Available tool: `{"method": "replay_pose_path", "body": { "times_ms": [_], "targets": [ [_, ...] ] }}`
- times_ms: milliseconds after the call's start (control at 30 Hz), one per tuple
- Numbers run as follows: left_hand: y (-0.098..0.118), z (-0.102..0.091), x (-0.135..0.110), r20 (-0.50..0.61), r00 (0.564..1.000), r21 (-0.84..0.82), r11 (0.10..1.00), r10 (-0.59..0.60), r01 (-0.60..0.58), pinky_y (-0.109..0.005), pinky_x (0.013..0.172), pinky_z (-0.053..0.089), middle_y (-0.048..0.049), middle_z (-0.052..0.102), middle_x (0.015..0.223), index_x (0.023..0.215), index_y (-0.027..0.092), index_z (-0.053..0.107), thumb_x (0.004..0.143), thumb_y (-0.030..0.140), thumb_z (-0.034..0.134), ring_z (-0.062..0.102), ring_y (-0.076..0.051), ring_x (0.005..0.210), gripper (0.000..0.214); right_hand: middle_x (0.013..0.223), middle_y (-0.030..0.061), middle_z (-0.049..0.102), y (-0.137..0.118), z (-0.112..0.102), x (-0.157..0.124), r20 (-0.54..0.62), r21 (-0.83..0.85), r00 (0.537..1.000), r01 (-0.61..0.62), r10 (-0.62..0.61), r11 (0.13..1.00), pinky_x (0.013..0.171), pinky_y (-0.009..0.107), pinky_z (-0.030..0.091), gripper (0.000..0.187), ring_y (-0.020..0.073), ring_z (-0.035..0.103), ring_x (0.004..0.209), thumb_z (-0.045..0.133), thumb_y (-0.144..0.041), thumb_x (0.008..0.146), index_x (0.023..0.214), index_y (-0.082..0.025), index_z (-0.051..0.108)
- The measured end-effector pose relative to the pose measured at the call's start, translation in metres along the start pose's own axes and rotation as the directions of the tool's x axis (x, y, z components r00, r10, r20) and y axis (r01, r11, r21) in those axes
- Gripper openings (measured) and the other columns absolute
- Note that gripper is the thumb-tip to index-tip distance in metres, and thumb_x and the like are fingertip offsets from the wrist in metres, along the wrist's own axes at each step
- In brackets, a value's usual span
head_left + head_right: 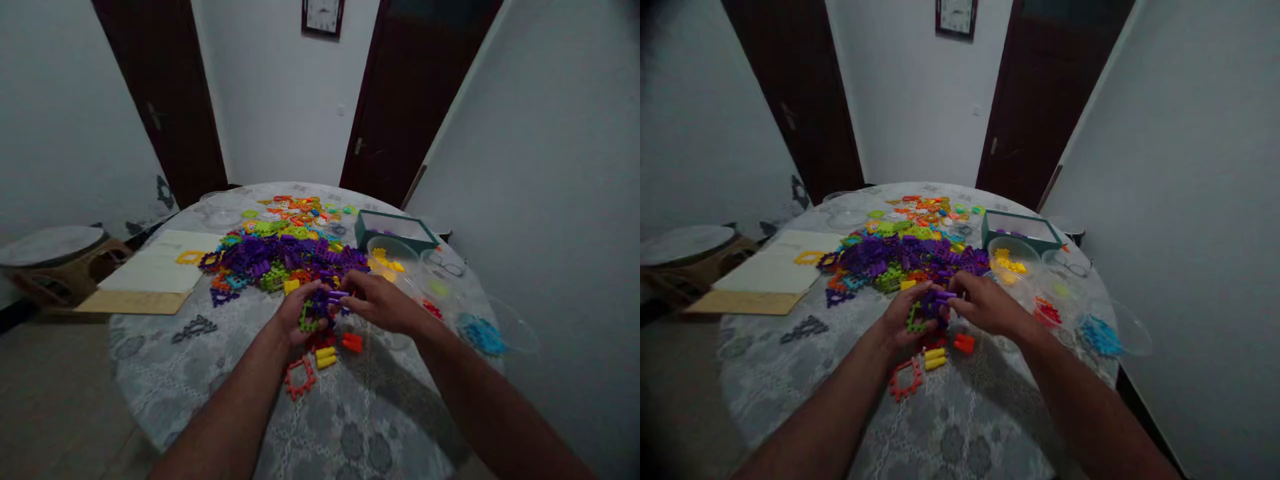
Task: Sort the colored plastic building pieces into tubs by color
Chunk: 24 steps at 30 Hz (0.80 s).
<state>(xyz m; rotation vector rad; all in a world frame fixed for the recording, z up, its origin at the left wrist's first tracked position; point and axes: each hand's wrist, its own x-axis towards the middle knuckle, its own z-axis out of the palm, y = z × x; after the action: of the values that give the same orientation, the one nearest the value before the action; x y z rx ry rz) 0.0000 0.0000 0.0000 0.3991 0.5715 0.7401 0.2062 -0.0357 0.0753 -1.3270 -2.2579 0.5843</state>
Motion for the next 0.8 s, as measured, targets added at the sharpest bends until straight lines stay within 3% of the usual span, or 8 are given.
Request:
{"method": "replay_pose_path", "body": {
  "times_ms": [100,200,300,400,467,567,700,800],
  "targets": [
    [0.0,-0.003,0.001,-0.003,1.0,-0.039,0.999,0.029,-0.029,-0.02,0.036,0.042,-0.0096,0.066,0.082,0.097,0.011,0.068,0.092,0.028,0.058,0.068,-0.019,0.062,0.021,0.084,0.0008,0.07,0.031,-0.029,0.012,0.065,0.029,0.995,-0.082,0.08,0.996,0.061,0.023,0.044,0.017,0.0139,0.062,0.072,0.067,-0.035,0.096,0.105,-0.021,0.07],
    [0.0,-0.004,0.002,-0.022,0.999,-0.048,0.998,0.04,-0.041,-0.021,0.036,0.041,-0.0108,0.066,0.085,0.103,0.008,0.068,0.087,0.023,0.056,0.067,-0.019,0.062,0.025,0.072,0.0002,0.066,0.073,-0.058,0.032,-0.018,0.108,0.957,-0.284,0.288,0.953,0.054,0.022,0.046,0.022,0.0137,0.061,0.062,0.071,-0.039,0.093,0.102,-0.019,0.071],
    [0.0,-0.005,0.003,-0.037,0.998,-0.047,0.998,0.05,-0.052,-0.021,0.036,0.041,-0.011,0.066,0.084,0.106,0.008,0.067,0.083,0.022,0.055,0.067,-0.019,0.063,0.029,0.072,0.0023,0.068,0.117,-0.085,0.055,-0.341,0.237,0.806,-0.423,0.483,0.874,0.054,0.024,0.05,0.024,0.0137,0.063,0.058,0.074,-0.035,0.09,0.102,-0.015,0.07],
    [0.0,-0.006,0.004,-0.048,0.996,-0.055,0.996,0.071,-0.074,-0.021,0.035,0.04,-0.0114,0.065,0.084,0.109,0.007,0.067,0.08,0.022,0.056,0.067,-0.02,0.064,0.034,0.092,0.0092,0.075,0.146,-0.101,0.068,-0.605,0.34,0.616,-0.374,0.505,0.863,0.064,0.028,0.058,0.029,0.0165,0.071,0.07,0.069,-0.026,0.09,0.116,-0.013,0.068],
    [0.0,-0.007,0.004,-0.053,0.996,-0.059,0.995,0.075,-0.078,-0.021,0.035,0.039,-0.0117,0.066,0.083,0.111,0.007,0.067,0.078,0.022,0.056,0.067,-0.02,0.063,0.037,0.106,0.012,0.076,0.149,-0.1,0.067,-0.685,0.303,0.584,-0.317,0.436,0.899,0.073,0.033,0.061,0.034,0.0189,0.074,0.082,0.064,-0.023,0.09,0.122,-0.014,0.067],
    [0.0,-0.008,0.005,-0.033,0.997,-0.076,0.995,0.066,-0.068,-0.02,0.034,0.038,-0.0114,0.066,0.082,0.112,0.007,0.067,0.077,0.022,0.057,0.066,-0.02,0.062,0.04,0.111,0.0107,0.077,0.124,-0.08,0.055,-0.655,0.112,0.704,-0.269,0.275,0.957,0.085,0.038,0.06,0.031,0.0216,0.074,0.091,0.062,-0.026,0.091,0.119,-0.016,0.073],
    [0.0,-0.009,0.005,0.029,0.999,-0.112,0.993,0.041,-0.037,-0.018,0.033,0.037,-0.011,0.067,0.082,0.111,0.007,0.067,0.078,0.022,0.058,0.066,-0.019,0.063,0.037,0.106,0.0072,0.078,0.058,-0.024,0.033,-0.336,-0.054,0.939,-0.093,0.07,0.994,0.091,0.039,0.057,0.024,0.022,0.073,0.094,0.063,-0.027,0.095,0.113,-0.021,0.076],
    [-0.001,-0.011,0.006,0.081,0.997,-0.117,0.993,0.016,-0.007,-0.018,0.032,0.036,-0.0102,0.068,0.081,0.105,0.008,0.068,0.081,0.023,0.06,0.065,-0.017,0.059,0.03,0.12,0.0098,0.075,0.016,0.019,0.024,-0.154,-0.041,0.985,0.078,-0.084,0.996,0.093,0.039,0.056,0.032,0.0217,0.071,0.103,0.063,-0.021,0.095,0.126,-0.022,0.071]
  ]
}}
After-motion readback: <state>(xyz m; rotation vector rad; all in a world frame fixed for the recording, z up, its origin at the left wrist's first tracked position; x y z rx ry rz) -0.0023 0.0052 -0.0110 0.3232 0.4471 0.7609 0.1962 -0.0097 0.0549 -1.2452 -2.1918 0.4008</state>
